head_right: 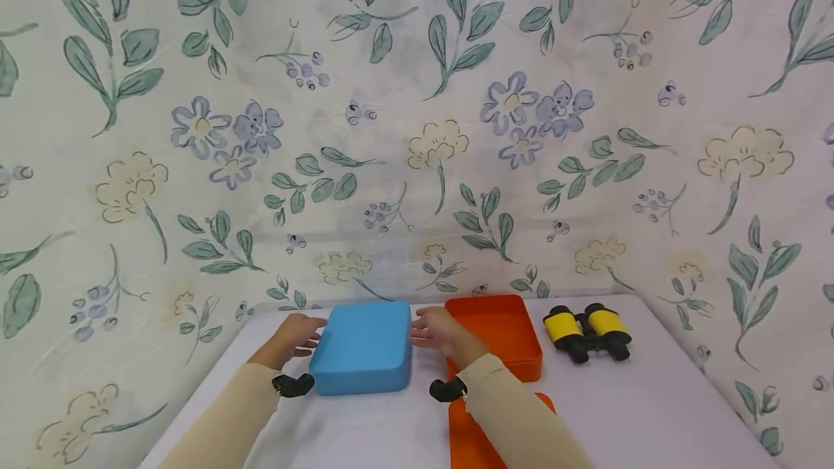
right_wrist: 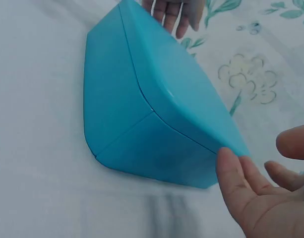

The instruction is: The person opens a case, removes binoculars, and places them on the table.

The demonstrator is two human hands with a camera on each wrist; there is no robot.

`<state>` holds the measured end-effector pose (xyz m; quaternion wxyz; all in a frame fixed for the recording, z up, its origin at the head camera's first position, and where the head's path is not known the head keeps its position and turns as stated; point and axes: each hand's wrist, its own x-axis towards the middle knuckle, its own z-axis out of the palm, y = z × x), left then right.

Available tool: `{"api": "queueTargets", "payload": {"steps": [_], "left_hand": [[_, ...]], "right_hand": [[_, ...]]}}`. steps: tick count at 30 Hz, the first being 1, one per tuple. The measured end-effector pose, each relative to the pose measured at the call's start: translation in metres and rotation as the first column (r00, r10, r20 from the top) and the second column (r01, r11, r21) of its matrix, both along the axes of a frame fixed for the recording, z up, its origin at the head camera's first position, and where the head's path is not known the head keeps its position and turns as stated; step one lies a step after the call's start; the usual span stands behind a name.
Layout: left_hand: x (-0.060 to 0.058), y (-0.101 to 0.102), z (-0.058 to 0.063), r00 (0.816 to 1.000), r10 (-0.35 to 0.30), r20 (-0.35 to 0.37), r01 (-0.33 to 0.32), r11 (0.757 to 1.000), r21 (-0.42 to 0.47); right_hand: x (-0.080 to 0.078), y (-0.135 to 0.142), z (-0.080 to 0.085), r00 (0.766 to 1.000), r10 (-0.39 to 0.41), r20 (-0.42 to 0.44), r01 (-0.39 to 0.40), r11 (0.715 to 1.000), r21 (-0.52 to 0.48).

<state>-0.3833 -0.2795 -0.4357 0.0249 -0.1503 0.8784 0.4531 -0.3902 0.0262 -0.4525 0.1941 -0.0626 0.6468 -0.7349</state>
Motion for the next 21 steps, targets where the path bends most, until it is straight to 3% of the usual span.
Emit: {"api": "queueTargets", "payload": {"steps": [8,13,16,21], "left_hand": [[-0.002,0.001,0.013,0.995,0.049,0.09,-0.055,0.996,0.072],[-0.004,0.001,0.026,0.988,0.018,0.151,-0.039,0.99,0.133],[-0.005,0.002,0.03,0.988,0.0,0.153,-0.017,0.994,0.106],[-0.005,0.002,0.03,0.985,0.021,0.171,-0.035,0.997,0.076]], "right_hand": [[-0.005,-0.009,-0.006,0.989,-0.023,0.144,0.035,0.996,-0.081],[-0.007,-0.012,-0.002,0.985,-0.023,0.172,0.039,0.995,-0.093],[-0.008,-0.013,0.0,0.985,-0.011,0.171,0.029,0.995,-0.099],[-0.008,-0.015,-0.001,0.982,-0.017,0.19,0.041,0.991,-0.124]]}}
